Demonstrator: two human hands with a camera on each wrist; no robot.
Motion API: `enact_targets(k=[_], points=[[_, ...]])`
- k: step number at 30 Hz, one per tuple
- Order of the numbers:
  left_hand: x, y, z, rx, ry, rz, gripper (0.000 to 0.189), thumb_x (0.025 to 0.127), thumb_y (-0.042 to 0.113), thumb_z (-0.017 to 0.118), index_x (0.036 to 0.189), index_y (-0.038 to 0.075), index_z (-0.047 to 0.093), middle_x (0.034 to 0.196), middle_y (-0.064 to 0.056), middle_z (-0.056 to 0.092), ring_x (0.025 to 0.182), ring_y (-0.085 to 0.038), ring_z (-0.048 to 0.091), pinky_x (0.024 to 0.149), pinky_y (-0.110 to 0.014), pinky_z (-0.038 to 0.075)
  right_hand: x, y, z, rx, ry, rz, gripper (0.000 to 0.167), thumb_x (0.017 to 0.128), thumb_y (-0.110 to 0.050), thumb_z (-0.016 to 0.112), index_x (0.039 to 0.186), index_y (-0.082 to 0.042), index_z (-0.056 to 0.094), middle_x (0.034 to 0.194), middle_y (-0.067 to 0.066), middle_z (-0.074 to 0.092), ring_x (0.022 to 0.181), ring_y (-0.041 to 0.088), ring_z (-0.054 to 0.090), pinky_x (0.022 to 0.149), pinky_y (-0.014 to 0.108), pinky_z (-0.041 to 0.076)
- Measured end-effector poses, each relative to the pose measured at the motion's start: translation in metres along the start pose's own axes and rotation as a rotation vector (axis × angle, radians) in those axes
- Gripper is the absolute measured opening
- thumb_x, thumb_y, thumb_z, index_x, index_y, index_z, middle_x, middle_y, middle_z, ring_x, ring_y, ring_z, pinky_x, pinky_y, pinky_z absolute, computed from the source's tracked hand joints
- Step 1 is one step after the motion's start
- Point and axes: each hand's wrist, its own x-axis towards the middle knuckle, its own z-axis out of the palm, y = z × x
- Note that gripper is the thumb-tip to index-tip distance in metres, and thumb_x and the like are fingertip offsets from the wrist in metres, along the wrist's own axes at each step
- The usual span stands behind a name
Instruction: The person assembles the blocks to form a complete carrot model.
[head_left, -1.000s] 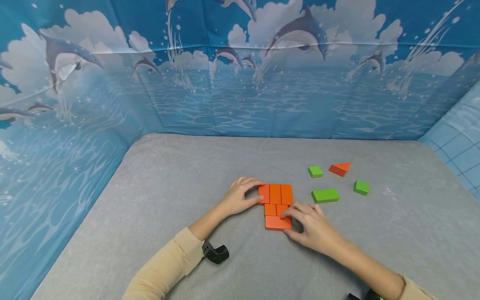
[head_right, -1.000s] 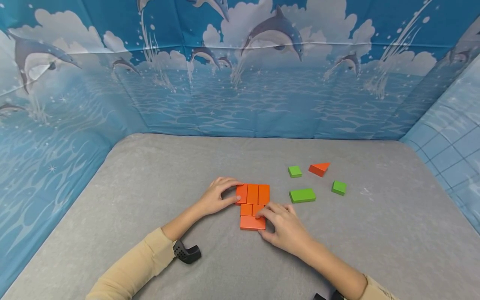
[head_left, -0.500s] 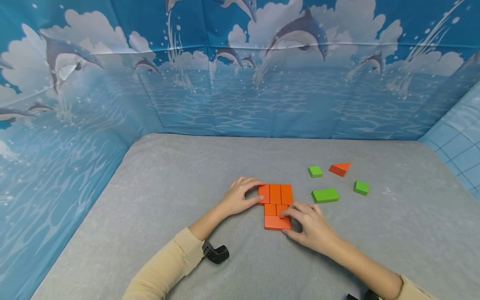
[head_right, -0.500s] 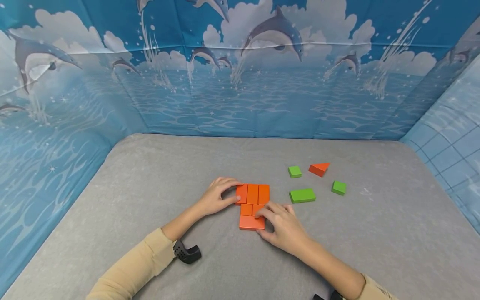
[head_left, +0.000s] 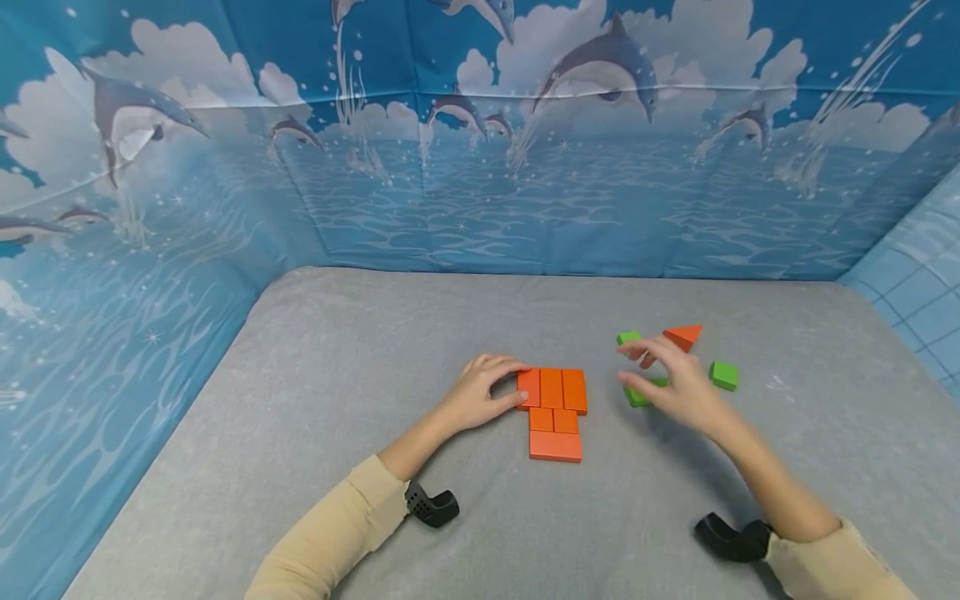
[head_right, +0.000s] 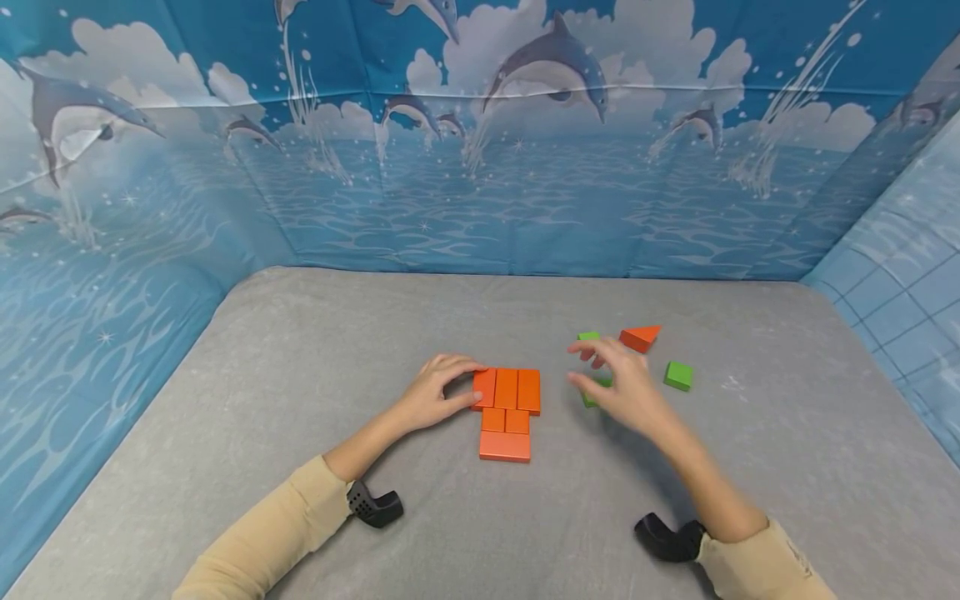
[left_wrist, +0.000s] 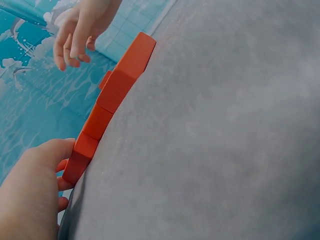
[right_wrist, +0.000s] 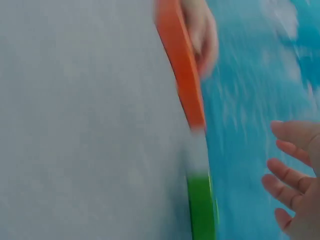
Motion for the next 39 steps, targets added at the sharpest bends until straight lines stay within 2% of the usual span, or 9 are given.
enact_targets(k=[4, 7, 11, 15, 20, 32, 36, 39], points=[[0.000, 0.000, 0.000, -0.004, -0.007, -0.007, 0.042, 0.087, 0.035, 0.060, 0.126, 0.018, 0.056, 0.128, -0.002, 0.053, 0.118, -0.019, 0.041, 0.102, -0.044, 0.026, 0.008, 0.038, -0.022, -0.082, 0.021, 0.100, 0.036, 0.079, -0.005, 0.069, 0.114, -0.001, 0.058, 0.098, 0.018, 0.056, 0.090, 0.032, 0.050, 0.070, 0.046, 0.026], [0.001, 0.001, 0.000, -0.007, -0.008, -0.007, 0.042, 0.087, 0.035, 0.060, 0.126, 0.019, 0.056, 0.128, -0.002, 0.053, 0.118, -0.019, 0.041, 0.102, -0.044, 0.026, 0.009, 0.067, -0.033, -0.113, 0.002, 0.148, 0.036, 0.081, -0.006, 0.068, 0.115, -0.001, 0.057, 0.103, 0.021, 0.053, 0.095, 0.038, 0.045, 0.069, 0.051, 0.022], [0.001, 0.000, 0.000, -0.008, -0.010, -0.001, 0.042, 0.087, 0.034, 0.060, 0.126, 0.019, 0.056, 0.128, -0.002, 0.053, 0.119, -0.019, 0.041, 0.102, -0.045, 0.026, 0.006, 0.100, -0.042, -0.089, -0.076, 0.178, 0.036, 0.084, -0.010, 0.065, 0.117, 0.001, 0.055, 0.109, 0.025, 0.048, 0.100, 0.044, 0.039, 0.072, 0.059, 0.019], [0.001, 0.000, 0.000, -0.011, -0.011, 0.000, 0.042, 0.088, 0.035, 0.060, 0.126, 0.019, 0.055, 0.128, -0.002, 0.052, 0.119, -0.019, 0.040, 0.102, -0.045, 0.026, 0.002, 0.116, -0.047, -0.068, -0.144, 0.192, 0.037, 0.086, -0.013, 0.064, 0.118, 0.003, 0.054, 0.114, 0.027, 0.046, 0.102, 0.047, 0.037, 0.075, 0.065, 0.018], [0.001, -0.001, 0.000, -0.012, -0.004, 0.006, 0.041, 0.088, 0.034, 0.060, 0.126, 0.019, 0.055, 0.128, -0.002, 0.053, 0.118, -0.019, 0.041, 0.101, -0.046, 0.026, 0.002, 0.121, -0.048, -0.086, -0.181, 0.230, 0.038, 0.088, -0.018, 0.062, 0.118, 0.003, 0.053, 0.118, 0.031, 0.046, 0.108, 0.050, 0.036, 0.078, 0.069, 0.018], [0.000, -0.002, 0.000, 0.000, -0.011, -0.006, 0.042, 0.087, 0.034, 0.060, 0.126, 0.019, 0.055, 0.129, -0.001, 0.052, 0.119, -0.019, 0.040, 0.101, -0.045, 0.026, 0.003, 0.121, -0.044, -0.096, -0.196, 0.288, 0.039, 0.089, -0.020, 0.060, 0.118, 0.004, 0.052, 0.116, 0.032, 0.047, 0.106, 0.048, 0.040, 0.081, 0.068, 0.019], [0.001, -0.001, 0.000, 0.004, -0.018, -0.010, 0.043, 0.087, 0.035, 0.060, 0.126, 0.020, 0.055, 0.129, -0.001, 0.052, 0.120, -0.019, 0.040, 0.102, -0.045, 0.025, 0.006, 0.113, -0.045, -0.102, -0.171, 0.270, 0.039, 0.088, -0.020, 0.062, 0.118, 0.004, 0.053, 0.114, 0.030, 0.049, 0.101, 0.044, 0.044, 0.079, 0.064, 0.020], [0.001, -0.001, 0.000, 0.004, -0.017, -0.011, 0.043, 0.087, 0.035, 0.060, 0.126, 0.020, 0.055, 0.129, -0.001, 0.052, 0.120, -0.019, 0.040, 0.102, -0.045, 0.025, 0.010, 0.099, -0.045, -0.114, -0.141, 0.240, 0.040, 0.086, -0.021, 0.065, 0.116, 0.003, 0.054, 0.112, 0.028, 0.051, 0.099, 0.041, 0.046, 0.077, 0.062, 0.021]])
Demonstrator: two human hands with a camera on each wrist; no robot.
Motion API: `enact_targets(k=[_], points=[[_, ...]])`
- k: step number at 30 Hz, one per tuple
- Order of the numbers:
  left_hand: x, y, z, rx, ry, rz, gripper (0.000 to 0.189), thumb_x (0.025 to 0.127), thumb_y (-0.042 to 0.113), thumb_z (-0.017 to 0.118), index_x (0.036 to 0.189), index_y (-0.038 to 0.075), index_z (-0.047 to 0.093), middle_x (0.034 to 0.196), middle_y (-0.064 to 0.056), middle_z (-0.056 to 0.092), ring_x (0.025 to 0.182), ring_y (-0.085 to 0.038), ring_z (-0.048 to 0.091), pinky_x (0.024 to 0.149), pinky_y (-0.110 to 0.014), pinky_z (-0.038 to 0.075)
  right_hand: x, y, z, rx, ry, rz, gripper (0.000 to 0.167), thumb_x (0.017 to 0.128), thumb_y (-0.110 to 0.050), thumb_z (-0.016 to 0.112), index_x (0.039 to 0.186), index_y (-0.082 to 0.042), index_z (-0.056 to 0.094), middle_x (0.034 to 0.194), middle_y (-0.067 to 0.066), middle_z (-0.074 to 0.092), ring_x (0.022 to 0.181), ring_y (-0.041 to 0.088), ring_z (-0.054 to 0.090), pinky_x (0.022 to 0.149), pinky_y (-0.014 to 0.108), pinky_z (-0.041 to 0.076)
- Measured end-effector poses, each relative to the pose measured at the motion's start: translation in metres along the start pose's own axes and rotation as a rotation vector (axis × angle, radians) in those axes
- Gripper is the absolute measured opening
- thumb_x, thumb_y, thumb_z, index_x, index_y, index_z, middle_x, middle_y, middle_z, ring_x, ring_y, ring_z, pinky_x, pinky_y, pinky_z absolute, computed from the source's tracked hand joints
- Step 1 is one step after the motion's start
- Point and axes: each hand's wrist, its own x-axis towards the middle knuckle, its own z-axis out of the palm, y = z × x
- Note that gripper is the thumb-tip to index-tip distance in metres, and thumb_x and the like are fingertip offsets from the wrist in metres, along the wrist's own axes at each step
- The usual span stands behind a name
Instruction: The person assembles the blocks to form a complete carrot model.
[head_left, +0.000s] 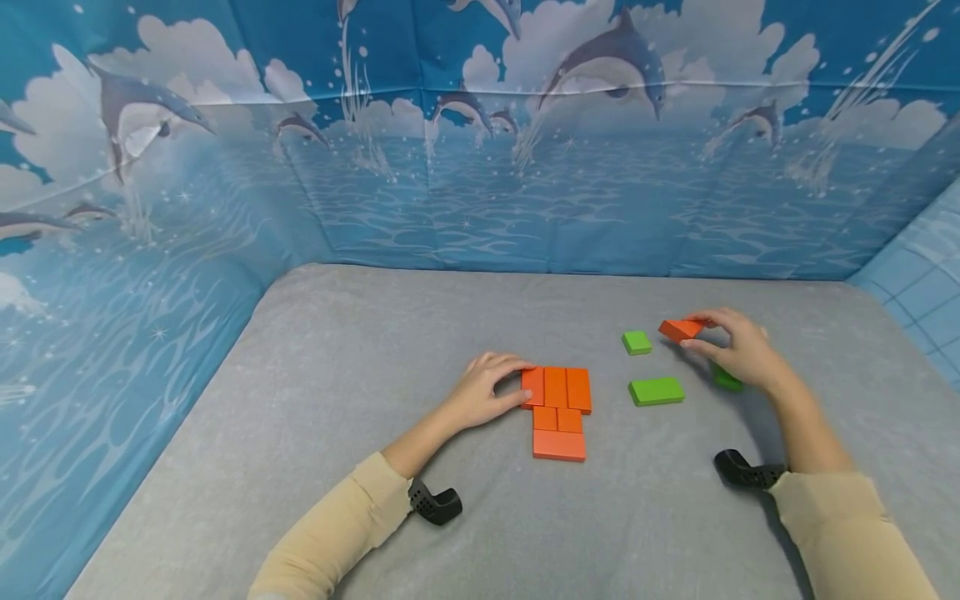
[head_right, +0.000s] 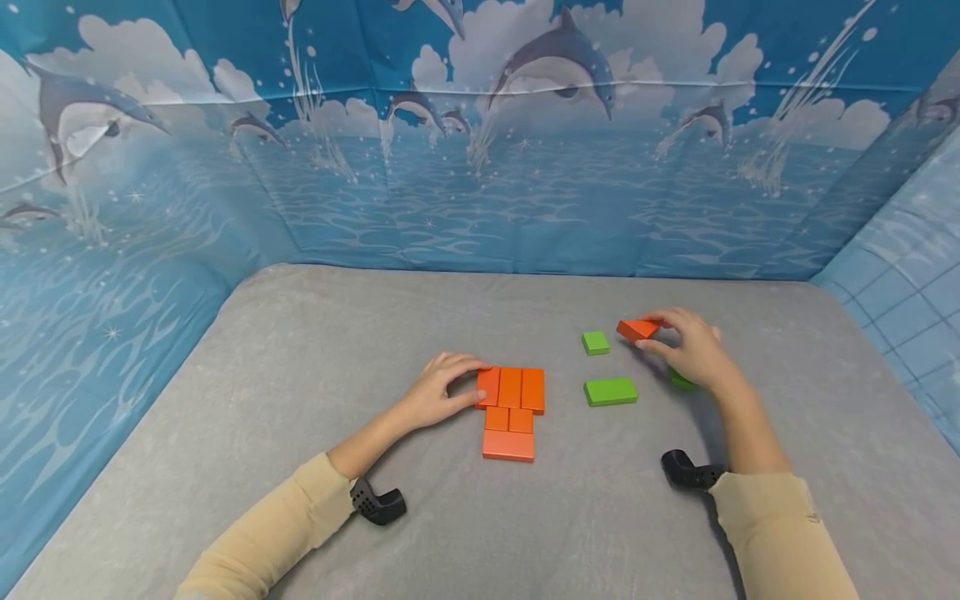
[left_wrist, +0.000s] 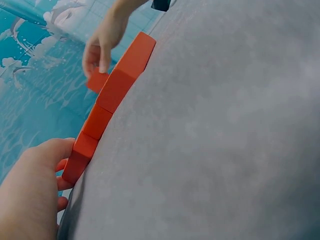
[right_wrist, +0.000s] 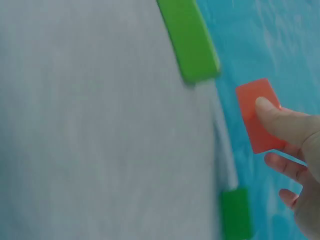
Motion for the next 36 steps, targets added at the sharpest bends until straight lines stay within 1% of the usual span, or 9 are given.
enact_targets(k=[3, 6, 9, 17, 21, 24, 28, 30, 36], points=[[0.000, 0.000, 0.000, -0.005, 0.003, 0.003, 0.043, 0.087, 0.035, 0.061, 0.126, 0.019, 0.055, 0.129, -0.001, 0.052, 0.119, -0.019, 0.040, 0.102, -0.045, 0.026, 0.000, -0.021, -0.001, -0.016, 0.041, -0.040, 0.041, 0.082, -0.021, 0.069, 0.113, 0.002, 0.057, 0.107, 0.024, 0.055, 0.097, 0.037, 0.048, 0.076, 0.058, 0.025], [0.000, 0.000, 0.001, -0.004, 0.007, 0.004, 0.042, 0.087, 0.034, 0.061, 0.126, 0.019, 0.056, 0.128, -0.002, 0.053, 0.119, -0.019, 0.041, 0.101, -0.045, 0.026, -0.002, -0.044, 0.003, -0.025, 0.079, -0.115, 0.039, 0.077, -0.017, 0.074, 0.109, 0.000, 0.060, 0.101, 0.019, 0.059, 0.091, 0.032, 0.051, 0.075, 0.051, 0.033], [0.000, 0.001, 0.001, 0.013, 0.013, 0.002, 0.042, 0.087, 0.035, 0.061, 0.126, 0.019, 0.056, 0.128, -0.001, 0.053, 0.118, -0.018, 0.041, 0.101, -0.043, 0.027, -0.005, -0.067, 0.010, 0.013, 0.081, -0.194, 0.036, 0.073, -0.013, 0.077, 0.104, -0.003, 0.062, 0.096, 0.013, 0.062, 0.085, 0.025, 0.053, 0.072, 0.044, 0.037], [0.000, 0.002, 0.000, 0.017, 0.018, 0.001, 0.042, 0.087, 0.035, 0.060, 0.126, 0.019, 0.056, 0.127, -0.001, 0.053, 0.117, -0.018, 0.042, 0.101, -0.042, 0.028, -0.022, -0.118, 0.030, 0.151, -0.030, -0.286, 0.032, 0.071, -0.016, 0.078, 0.099, -0.015, 0.063, 0.090, -0.007, 0.061, 0.080, 0.007, 0.052, 0.074, 0.039, 0.024], [-0.001, 0.001, 0.001, 0.020, 0.024, 0.007, 0.042, 0.087, 0.035, 0.060, 0.125, 0.018, 0.056, 0.127, -0.001, 0.054, 0.116, -0.018, 0.043, 0.100, -0.042, 0.028, -0.031, -0.135, 0.038, 0.218, -0.071, -0.379, 0.031, 0.071, -0.016, 0.078, 0.097, -0.017, 0.062, 0.090, -0.012, 0.060, 0.081, 0.004, 0.052, 0.076, 0.038, 0.036], [-0.001, 0.002, 0.000, 0.019, 0.026, 0.009, 0.042, 0.087, 0.035, 0.060, 0.125, 0.018, 0.056, 0.127, -0.001, 0.054, 0.116, -0.018, 0.043, 0.100, -0.042, 0.029, -0.037, -0.144, 0.046, 0.253, -0.080, -0.447, 0.031, 0.070, -0.014, 0.079, 0.095, -0.017, 0.061, 0.088, -0.013, 0.059, 0.079, 0.004, 0.052, 0.071, 0.033, 0.043], [-0.001, 0.002, 0.001, 0.018, 0.029, 0.005, 0.042, 0.087, 0.036, 0.061, 0.125, 0.018, 0.057, 0.127, 0.000, 0.054, 0.116, -0.017, 0.043, 0.100, -0.041, 0.029, -0.048, -0.153, 0.056, 0.198, -0.116, -0.418, 0.031, 0.070, -0.021, 0.079, 0.095, -0.019, 0.061, 0.088, -0.015, 0.058, 0.079, 0.002, 0.051, 0.076, 0.037, 0.034], [-0.001, 0.001, 0.001, 0.021, 0.030, 0.005, 0.042, 0.087, 0.036, 0.061, 0.125, 0.019, 0.057, 0.126, 0.000, 0.054, 0.116, -0.017, 0.043, 0.100, -0.041, 0.029, -0.054, -0.157, 0.059, 0.146, -0.155, -0.367, 0.031, 0.071, -0.027, 0.079, 0.096, -0.021, 0.061, 0.089, -0.017, 0.058, 0.081, 0.001, 0.051, 0.076, 0.038, 0.029], [-0.001, 0.002, 0.001, 0.014, 0.034, 0.012, 0.042, 0.086, 0.035, 0.061, 0.124, 0.018, 0.057, 0.125, 0.000, 0.055, 0.115, -0.017, 0.043, 0.099, -0.040, 0.029, -0.063, -0.164, 0.067, 0.098, -0.270, -0.306, 0.032, 0.072, -0.034, 0.076, 0.097, -0.022, 0.059, 0.093, -0.018, 0.058, 0.088, 0.004, 0.053, 0.080, 0.038, 0.028]])
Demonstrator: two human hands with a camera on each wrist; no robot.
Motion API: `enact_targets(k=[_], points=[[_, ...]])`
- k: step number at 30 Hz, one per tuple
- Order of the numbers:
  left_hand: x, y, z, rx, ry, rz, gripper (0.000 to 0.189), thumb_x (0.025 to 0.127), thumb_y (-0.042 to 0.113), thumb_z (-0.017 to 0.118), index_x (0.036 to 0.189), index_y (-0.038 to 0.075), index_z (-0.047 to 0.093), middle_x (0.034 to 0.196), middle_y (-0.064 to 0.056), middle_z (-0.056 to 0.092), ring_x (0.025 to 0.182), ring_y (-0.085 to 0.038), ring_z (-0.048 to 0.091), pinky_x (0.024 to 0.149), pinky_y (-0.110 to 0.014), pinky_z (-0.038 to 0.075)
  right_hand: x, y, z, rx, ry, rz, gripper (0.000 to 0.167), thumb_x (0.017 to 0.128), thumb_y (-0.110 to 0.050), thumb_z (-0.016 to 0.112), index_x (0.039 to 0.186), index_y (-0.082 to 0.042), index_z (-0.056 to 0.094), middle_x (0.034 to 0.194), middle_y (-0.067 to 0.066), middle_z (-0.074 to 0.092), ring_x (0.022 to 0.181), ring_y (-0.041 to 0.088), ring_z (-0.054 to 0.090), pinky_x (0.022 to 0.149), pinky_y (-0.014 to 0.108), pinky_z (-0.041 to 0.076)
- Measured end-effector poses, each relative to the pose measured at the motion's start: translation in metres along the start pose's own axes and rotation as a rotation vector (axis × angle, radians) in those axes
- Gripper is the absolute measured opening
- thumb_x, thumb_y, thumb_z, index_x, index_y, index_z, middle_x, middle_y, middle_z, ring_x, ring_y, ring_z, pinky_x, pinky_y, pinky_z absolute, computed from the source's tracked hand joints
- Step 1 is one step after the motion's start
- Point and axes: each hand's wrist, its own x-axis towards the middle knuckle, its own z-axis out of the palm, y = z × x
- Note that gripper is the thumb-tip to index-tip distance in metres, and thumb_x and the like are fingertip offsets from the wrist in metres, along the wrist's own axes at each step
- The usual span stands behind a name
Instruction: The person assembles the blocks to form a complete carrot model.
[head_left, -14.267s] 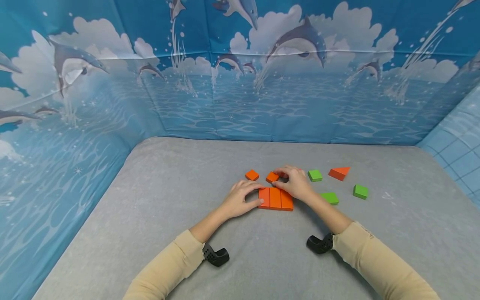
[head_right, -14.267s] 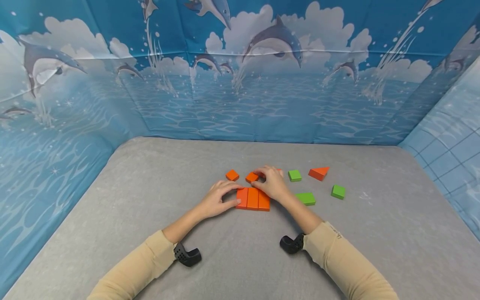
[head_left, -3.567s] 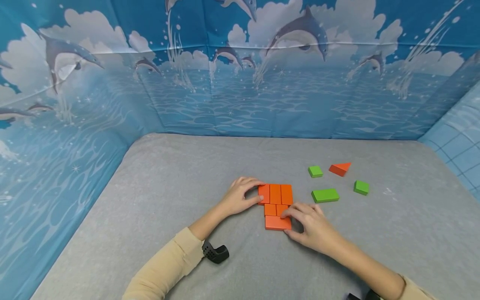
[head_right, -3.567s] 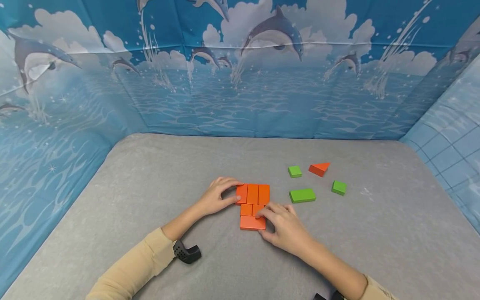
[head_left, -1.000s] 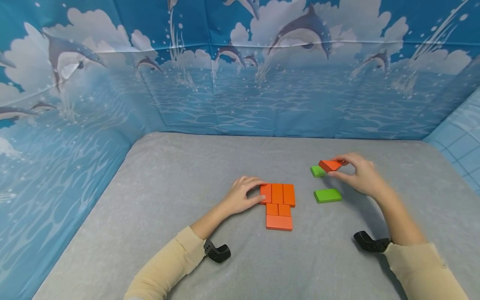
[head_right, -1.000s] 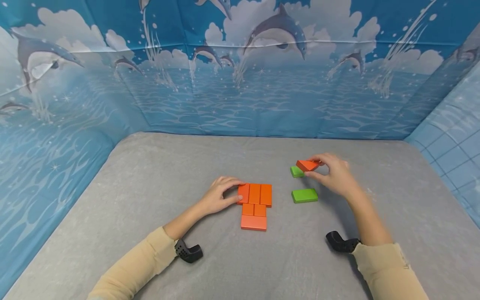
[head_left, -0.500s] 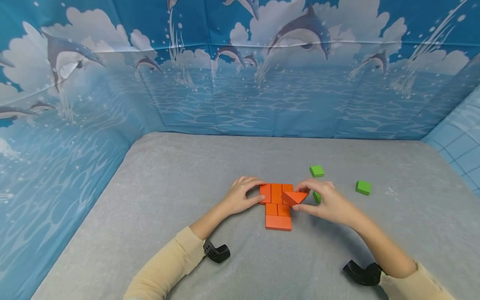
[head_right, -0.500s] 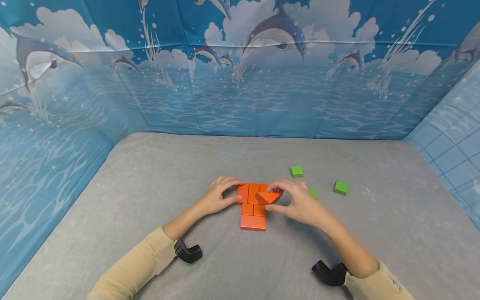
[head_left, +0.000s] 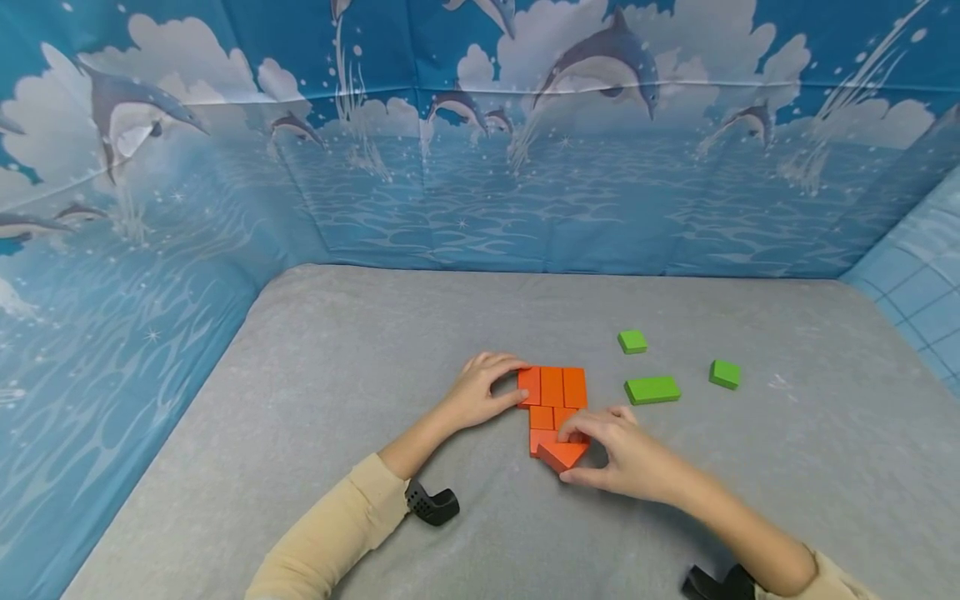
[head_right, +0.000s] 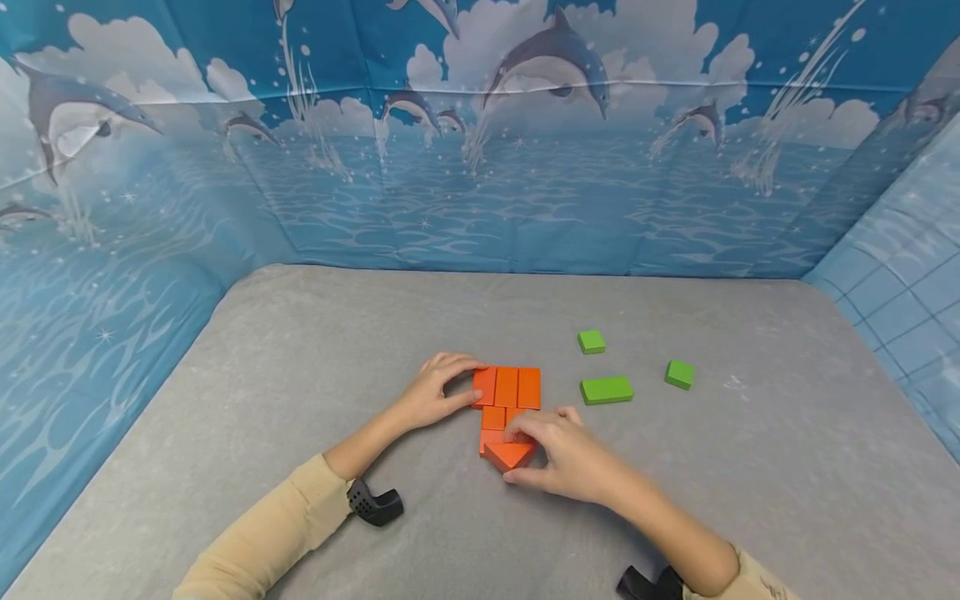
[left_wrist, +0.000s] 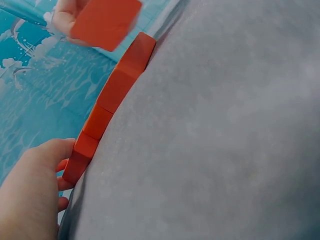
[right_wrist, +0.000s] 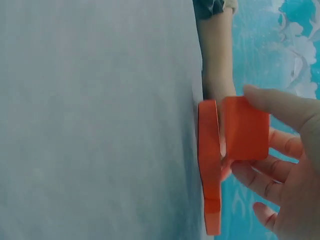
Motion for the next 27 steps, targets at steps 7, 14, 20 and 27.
enact_targets(k=[7, 14, 20, 27], points=[[-0.001, 0.000, 0.000, -0.007, 0.003, 0.006, 0.041, 0.086, 0.034, 0.062, 0.124, 0.018, 0.057, 0.125, -0.001, 0.055, 0.114, -0.018, 0.043, 0.099, -0.041, 0.029, 0.000, -0.002, 0.008, -0.039, 0.000, 0.000, 0.032, 0.070, -0.032, 0.078, 0.094, -0.022, 0.059, 0.091, -0.018, 0.057, 0.087, 0.005, 0.053, 0.080, 0.039, 0.028], [-0.001, 0.000, -0.001, -0.016, 0.000, 0.000, 0.041, 0.086, 0.033, 0.062, 0.124, 0.017, 0.057, 0.125, -0.001, 0.055, 0.114, -0.018, 0.043, 0.099, -0.041, 0.029, 0.002, -0.002, 0.015, -0.118, 0.018, -0.018, 0.032, 0.070, -0.036, 0.078, 0.092, -0.022, 0.059, 0.091, -0.015, 0.058, 0.086, 0.005, 0.052, 0.080, 0.040, 0.030], [0.000, -0.001, -0.001, -0.014, -0.005, -0.002, 0.042, 0.087, 0.034, 0.061, 0.125, 0.018, 0.056, 0.126, -0.001, 0.054, 0.115, -0.017, 0.043, 0.100, -0.041, 0.028, 0.001, -0.002, 0.018, -0.156, 0.034, -0.037, 0.032, 0.070, -0.038, 0.077, 0.091, -0.023, 0.059, 0.091, -0.014, 0.057, 0.088, 0.007, 0.053, 0.080, 0.041, 0.031], [0.000, -0.001, 0.001, 0.001, 0.004, 0.006, 0.042, 0.087, 0.035, 0.061, 0.125, 0.017, 0.057, 0.126, -0.001, 0.055, 0.114, -0.018, 0.043, 0.100, -0.042, 0.029, 0.001, -0.001, 0.020, -0.174, 0.043, -0.046, 0.033, 0.069, -0.038, 0.078, 0.091, -0.023, 0.059, 0.091, -0.012, 0.057, 0.086, 0.006, 0.052, 0.081, 0.041, 0.031]])
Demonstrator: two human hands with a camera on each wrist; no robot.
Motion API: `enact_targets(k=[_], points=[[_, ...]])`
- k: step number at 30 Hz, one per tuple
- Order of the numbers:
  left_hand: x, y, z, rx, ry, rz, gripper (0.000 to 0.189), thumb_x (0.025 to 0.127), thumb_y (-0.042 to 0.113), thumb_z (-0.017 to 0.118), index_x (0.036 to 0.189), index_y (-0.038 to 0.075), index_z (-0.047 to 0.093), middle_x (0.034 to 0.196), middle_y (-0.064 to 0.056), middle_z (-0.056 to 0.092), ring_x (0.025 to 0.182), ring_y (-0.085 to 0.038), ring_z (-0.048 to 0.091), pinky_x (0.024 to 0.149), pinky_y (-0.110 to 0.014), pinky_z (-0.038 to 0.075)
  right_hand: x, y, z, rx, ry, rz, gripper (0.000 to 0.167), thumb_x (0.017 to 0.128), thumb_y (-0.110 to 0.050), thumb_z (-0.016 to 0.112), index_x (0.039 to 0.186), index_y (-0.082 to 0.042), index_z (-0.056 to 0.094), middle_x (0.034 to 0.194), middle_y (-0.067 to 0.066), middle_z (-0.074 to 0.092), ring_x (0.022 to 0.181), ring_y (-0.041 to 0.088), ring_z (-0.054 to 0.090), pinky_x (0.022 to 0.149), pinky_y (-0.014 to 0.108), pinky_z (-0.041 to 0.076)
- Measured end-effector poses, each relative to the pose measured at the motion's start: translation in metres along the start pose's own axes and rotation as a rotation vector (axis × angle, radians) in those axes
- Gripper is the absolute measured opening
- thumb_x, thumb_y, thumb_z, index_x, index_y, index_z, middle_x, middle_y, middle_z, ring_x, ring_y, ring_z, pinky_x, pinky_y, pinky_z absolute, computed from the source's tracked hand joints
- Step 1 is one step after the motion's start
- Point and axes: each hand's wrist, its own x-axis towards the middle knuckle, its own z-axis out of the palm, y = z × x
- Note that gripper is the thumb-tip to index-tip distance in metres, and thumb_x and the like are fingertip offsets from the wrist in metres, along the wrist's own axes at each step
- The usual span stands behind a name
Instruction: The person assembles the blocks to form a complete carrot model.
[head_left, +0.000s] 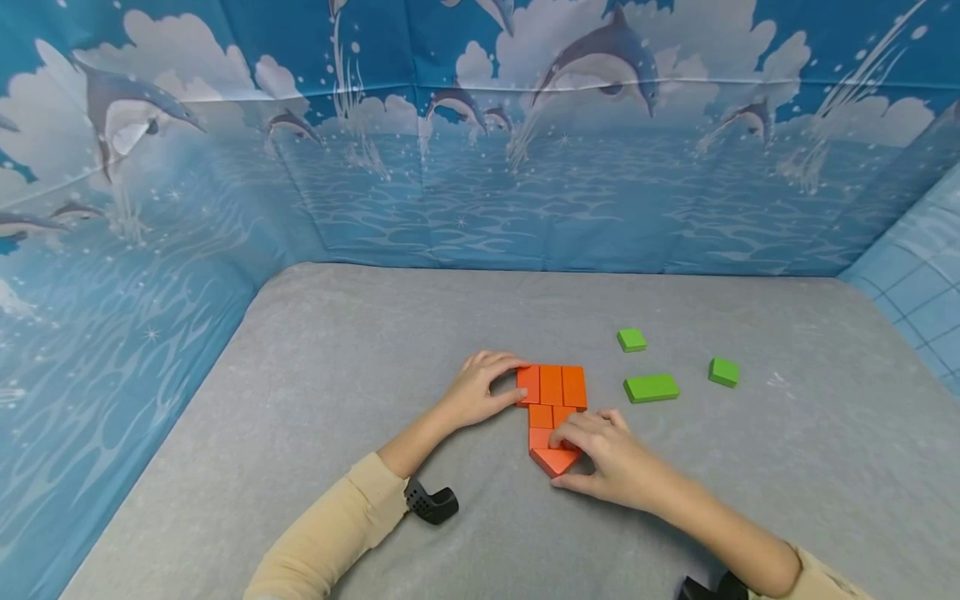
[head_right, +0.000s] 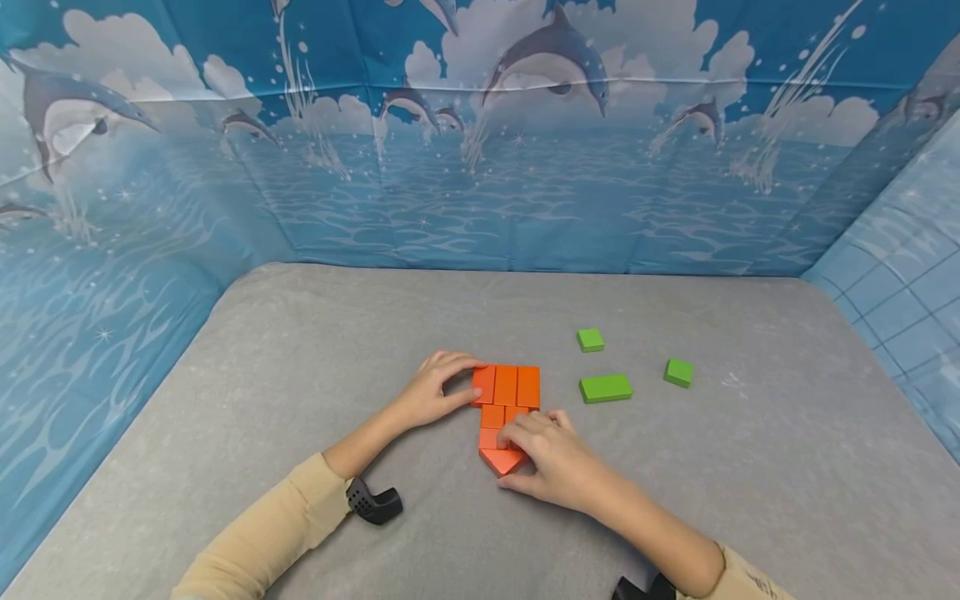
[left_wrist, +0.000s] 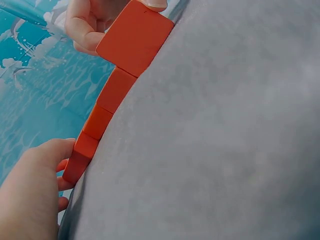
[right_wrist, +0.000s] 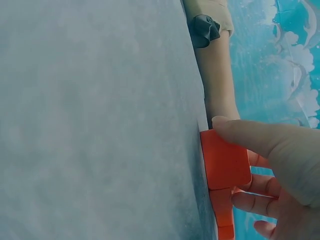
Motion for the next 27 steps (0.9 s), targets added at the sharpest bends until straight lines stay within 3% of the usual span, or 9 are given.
enact_targets(k=[7, 16, 22, 27], points=[[0.000, 0.001, -0.001, -0.018, -0.003, -0.003, 0.042, 0.086, 0.033, 0.062, 0.125, 0.017, 0.057, 0.126, -0.002, 0.054, 0.114, -0.019, 0.044, 0.099, -0.042, 0.029, 0.000, 0.000, 0.001, -0.017, 0.004, -0.006, 0.034, 0.069, -0.039, 0.077, 0.092, -0.022, 0.059, 0.092, -0.012, 0.057, 0.088, 0.008, 0.052, 0.082, 0.042, 0.032], [0.000, 0.007, -0.007, -0.143, 0.019, -0.040, 0.043, 0.085, 0.027, 0.065, 0.125, 0.011, 0.055, 0.122, -0.004, 0.053, 0.113, -0.020, 0.044, 0.096, -0.043, 0.033, -0.001, 0.000, 0.001, -0.024, 0.013, -0.016, 0.035, 0.068, -0.040, 0.078, 0.091, -0.022, 0.059, 0.092, -0.011, 0.057, 0.088, 0.008, 0.053, 0.082, 0.042, 0.033], [-0.008, 0.024, -0.007, -0.090, 0.022, -0.090, 0.043, 0.084, 0.033, 0.065, 0.121, 0.012, 0.057, 0.106, -0.005, 0.053, 0.096, -0.018, 0.046, 0.085, -0.039, 0.036, -0.001, 0.000, 0.001, -0.027, 0.008, -0.015, 0.035, 0.068, -0.039, 0.078, 0.092, -0.022, 0.059, 0.093, -0.010, 0.057, 0.089, 0.010, 0.054, 0.082, 0.042, 0.033], [-0.018, 0.034, -0.001, -0.053, 0.036, -0.106, 0.042, 0.082, 0.034, 0.066, 0.119, 0.014, 0.058, 0.108, -0.004, 0.055, 0.100, -0.019, 0.046, 0.089, -0.041, 0.034, -0.001, -0.001, 0.001, -0.022, 0.004, -0.005, 0.035, 0.069, -0.039, 0.077, 0.092, -0.022, 0.059, 0.093, -0.011, 0.057, 0.090, 0.009, 0.054, 0.082, 0.041, 0.032]])
